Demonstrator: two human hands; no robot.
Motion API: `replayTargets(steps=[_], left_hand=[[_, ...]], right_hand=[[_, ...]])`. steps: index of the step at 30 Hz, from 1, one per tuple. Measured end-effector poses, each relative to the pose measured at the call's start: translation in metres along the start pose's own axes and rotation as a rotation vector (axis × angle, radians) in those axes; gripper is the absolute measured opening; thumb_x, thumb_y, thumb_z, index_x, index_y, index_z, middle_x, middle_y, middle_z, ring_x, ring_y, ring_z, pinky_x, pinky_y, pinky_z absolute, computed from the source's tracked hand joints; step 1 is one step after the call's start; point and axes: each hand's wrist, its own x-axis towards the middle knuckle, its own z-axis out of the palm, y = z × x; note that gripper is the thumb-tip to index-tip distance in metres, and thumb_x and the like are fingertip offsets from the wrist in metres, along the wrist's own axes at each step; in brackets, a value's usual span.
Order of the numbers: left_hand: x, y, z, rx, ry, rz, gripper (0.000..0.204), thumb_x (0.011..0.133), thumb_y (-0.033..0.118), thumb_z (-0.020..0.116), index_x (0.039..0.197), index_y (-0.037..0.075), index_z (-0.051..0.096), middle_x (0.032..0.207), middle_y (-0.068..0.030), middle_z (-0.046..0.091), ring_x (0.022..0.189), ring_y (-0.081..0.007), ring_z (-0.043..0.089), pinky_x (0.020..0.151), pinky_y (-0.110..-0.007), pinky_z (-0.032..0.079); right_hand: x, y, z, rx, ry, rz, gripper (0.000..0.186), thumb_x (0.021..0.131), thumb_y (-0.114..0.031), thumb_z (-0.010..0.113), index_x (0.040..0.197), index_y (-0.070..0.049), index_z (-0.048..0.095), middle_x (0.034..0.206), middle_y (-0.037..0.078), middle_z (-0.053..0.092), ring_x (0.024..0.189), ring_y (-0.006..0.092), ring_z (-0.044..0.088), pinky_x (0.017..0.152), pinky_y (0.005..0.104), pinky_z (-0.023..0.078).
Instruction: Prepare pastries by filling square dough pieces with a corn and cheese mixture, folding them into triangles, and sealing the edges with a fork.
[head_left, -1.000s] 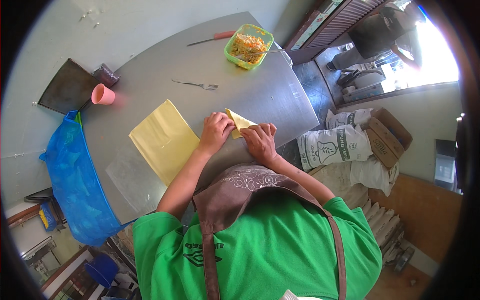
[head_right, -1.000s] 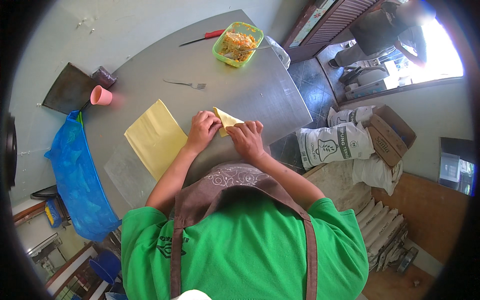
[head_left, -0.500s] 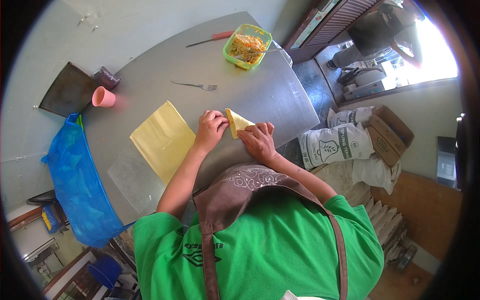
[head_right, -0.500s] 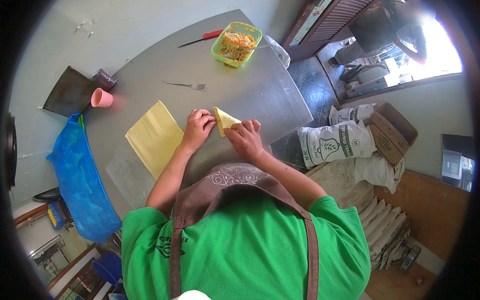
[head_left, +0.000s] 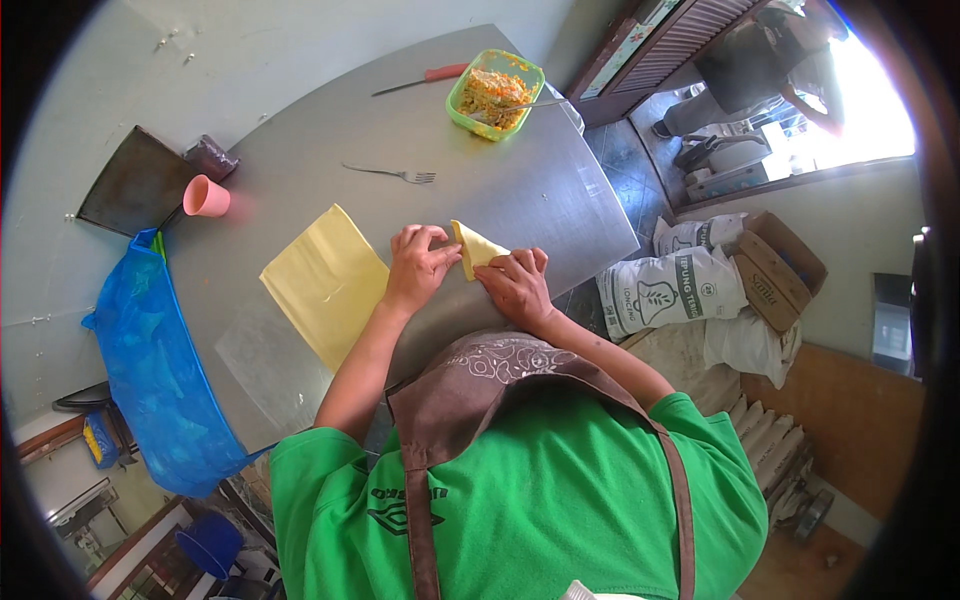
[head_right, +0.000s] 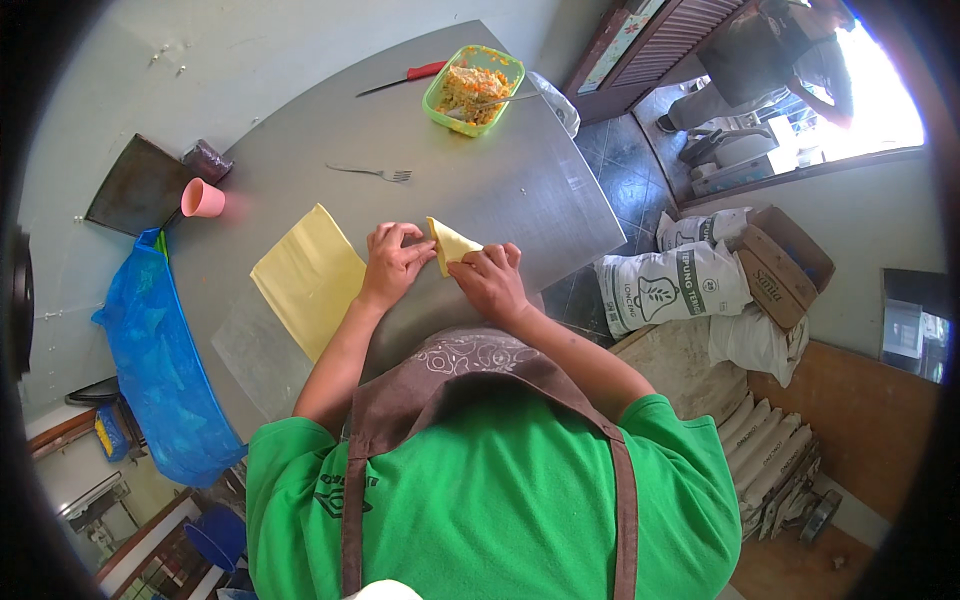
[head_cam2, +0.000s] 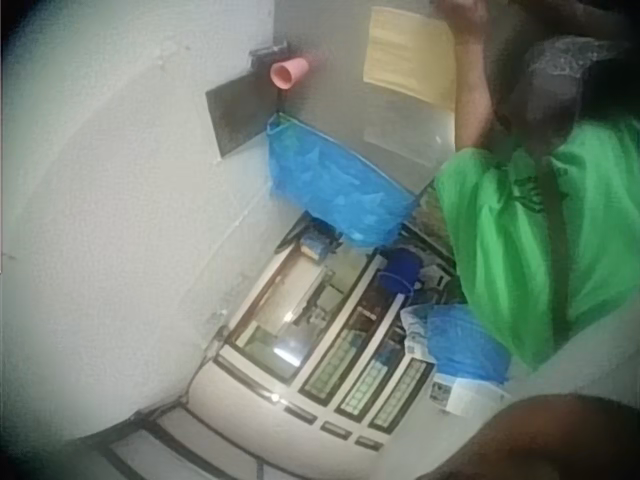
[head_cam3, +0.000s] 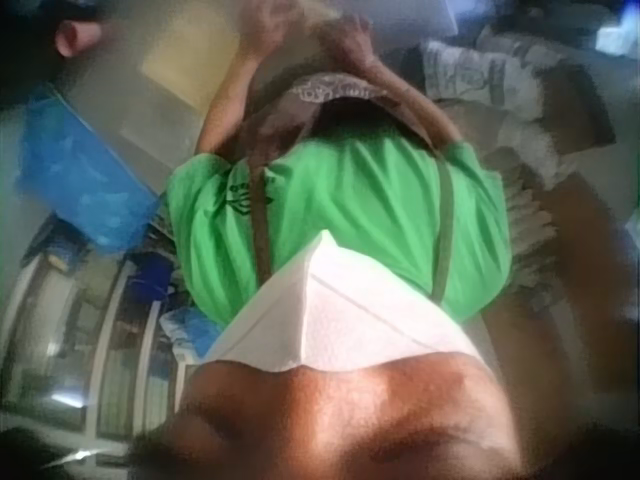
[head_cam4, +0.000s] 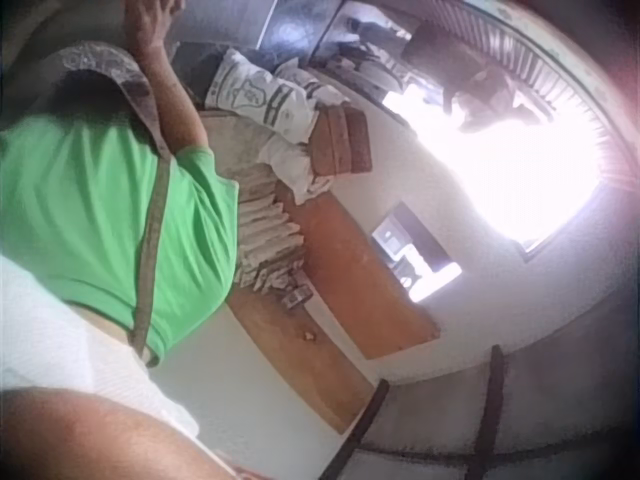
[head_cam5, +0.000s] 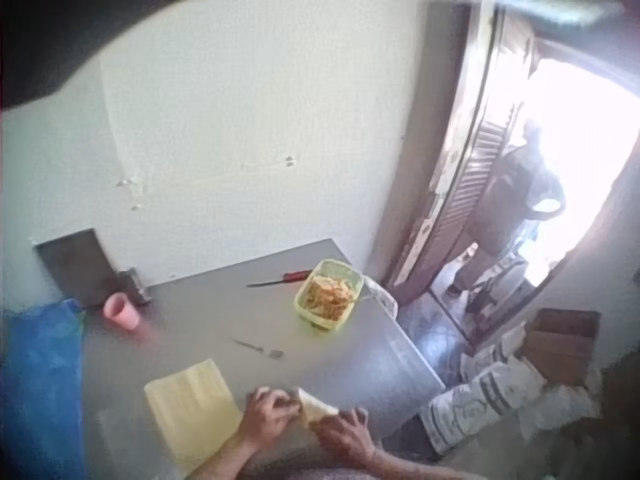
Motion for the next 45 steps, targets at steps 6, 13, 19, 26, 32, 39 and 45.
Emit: replayTargets(steps=[6, 13, 19, 26, 32, 39, 45], left_hand=[[-0.004, 0.001, -0.006, -0.040, -0.010, 0.019, 0.019, 0.082, 0.025, 0.088, 0.100, 0.021, 0.087, 0.109, 0.0057, 0.070, 0.113, -0.0218, 0.056, 0.099, -0.042, 0.041], [-0.013, 0.009, -0.001, -0.069, -0.046, 0.067, 0.018, 0.082, 0.024, 0.087, 0.100, 0.020, 0.087, 0.106, 0.0075, 0.072, 0.109, -0.0207, 0.059, 0.099, -0.040, 0.042], [-0.017, 0.012, 0.000, -0.046, -0.057, 0.124, 0.018, 0.083, 0.023, 0.086, 0.100, 0.019, 0.086, 0.108, 0.0078, 0.075, 0.109, -0.0206, 0.061, 0.098, -0.040, 0.043], [-0.020, 0.019, -0.002, 0.021, -0.105, 0.215, 0.016, 0.089, 0.025, 0.080, 0.101, 0.016, 0.085, 0.114, 0.0071, 0.076, 0.110, -0.0185, 0.062, 0.099, -0.041, 0.042], [-0.018, 0.023, -0.003, 0.199, -0.125, 0.337, 0.019, 0.097, 0.030, 0.075, 0.098, 0.012, 0.081, 0.112, 0.0052, 0.075, 0.109, -0.0174, 0.063, 0.097, -0.043, 0.042], [-0.017, 0.033, 0.012, 0.277, -0.129, 0.285, 0.024, 0.099, 0.034, 0.073, 0.093, 0.011, 0.075, 0.098, 0.0004, 0.071, 0.104, -0.0195, 0.064, 0.095, -0.043, 0.043], [-0.007, 0.044, 0.012, 0.114, -0.059, 0.307, 0.018, 0.099, 0.025, 0.074, 0.102, 0.007, 0.074, 0.096, -0.0054, 0.070, 0.101, -0.0238, 0.066, 0.095, -0.042, 0.049]], right_hand=[[-0.003, -0.002, 0.001, -0.022, -0.079, -0.017, 0.025, 0.082, -0.018, 0.081, 0.106, -0.024, 0.082, 0.101, -0.007, 0.066, 0.103, 0.0198, 0.056, 0.098, 0.0456, 0.036], [-0.005, -0.002, 0.003, -0.025, -0.093, -0.009, 0.023, 0.084, -0.020, 0.079, 0.106, -0.026, 0.082, 0.101, -0.008, 0.066, 0.105, 0.0195, 0.056, 0.099, 0.0458, 0.035], [-0.007, -0.006, -0.002, -0.032, -0.133, 0.008, 0.021, 0.087, -0.019, 0.076, 0.106, -0.025, 0.082, 0.101, -0.007, 0.066, 0.106, 0.0195, 0.056, 0.101, 0.0455, 0.034], [-0.004, -0.013, -0.025, -0.060, -0.336, 0.044, 0.032, 0.091, -0.017, 0.069, 0.119, -0.025, 0.080, 0.108, -0.002, 0.064, 0.116, 0.0239, 0.052, 0.104, 0.0485, 0.033], [-0.011, 0.003, -0.035, -0.070, -0.224, -0.008, 0.037, 0.087, -0.015, 0.072, 0.122, -0.026, 0.080, 0.111, -0.004, 0.064, 0.111, 0.0230, 0.054, 0.103, 0.0468, 0.035], [-0.007, 0.031, -0.042, -0.094, -0.108, -0.069, 0.033, 0.085, -0.018, 0.073, 0.116, -0.026, 0.080, 0.120, -0.009, 0.070, 0.106, 0.0187, 0.055, 0.100, 0.0437, 0.037], [-0.008, 0.033, -0.039, -0.111, -0.123, -0.105, 0.033, 0.086, -0.020, 0.070, 0.117, -0.026, 0.080, 0.120, -0.010, 0.071, 0.106, 0.0190, 0.055, 0.101, 0.0441, 0.037]])
